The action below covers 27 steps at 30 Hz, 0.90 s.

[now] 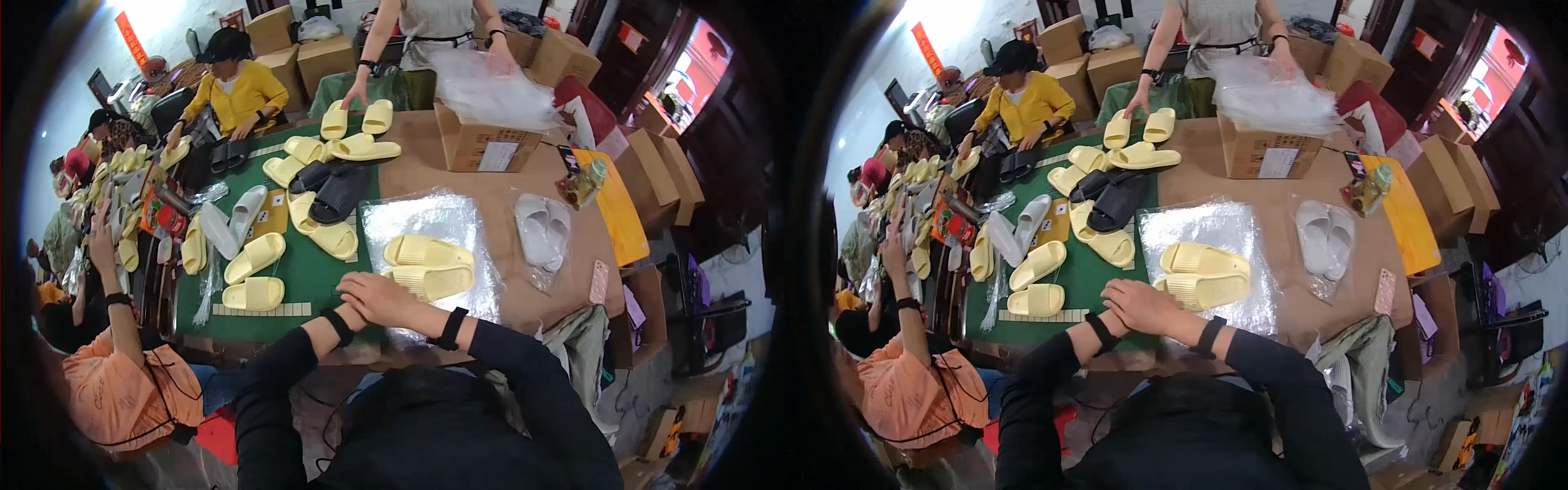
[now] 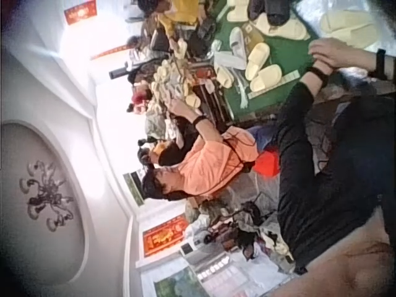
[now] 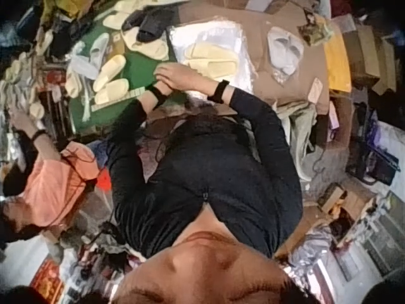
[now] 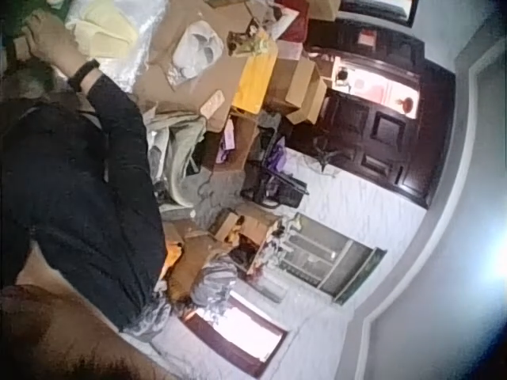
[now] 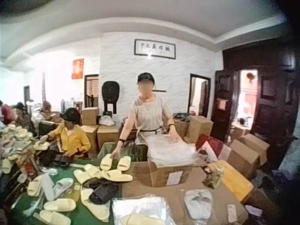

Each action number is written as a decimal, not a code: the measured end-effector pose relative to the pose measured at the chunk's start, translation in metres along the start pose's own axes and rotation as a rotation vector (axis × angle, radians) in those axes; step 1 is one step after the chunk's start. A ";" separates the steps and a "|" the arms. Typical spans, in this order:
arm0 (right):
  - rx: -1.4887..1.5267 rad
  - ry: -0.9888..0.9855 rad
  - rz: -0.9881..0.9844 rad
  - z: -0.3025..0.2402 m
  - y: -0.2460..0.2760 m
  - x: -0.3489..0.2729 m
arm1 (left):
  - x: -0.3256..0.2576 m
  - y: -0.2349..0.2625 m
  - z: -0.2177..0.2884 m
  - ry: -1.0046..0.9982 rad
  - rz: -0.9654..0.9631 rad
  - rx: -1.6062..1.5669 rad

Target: The recorder is packing finished sandals into plastic bags and placing them into a large bag/box in a manufacturing environment.

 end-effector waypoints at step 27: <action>-0.028 0.024 -0.371 0.028 -0.092 -0.100 | 0.053 -0.050 0.114 0.458 -0.550 -0.400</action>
Point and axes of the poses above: each hand's wrist, its own x-axis towards the middle knuckle, its own y-axis out of the back of the hand, z = x × y, the point moved 5 cm from there along x, towards the middle knuckle
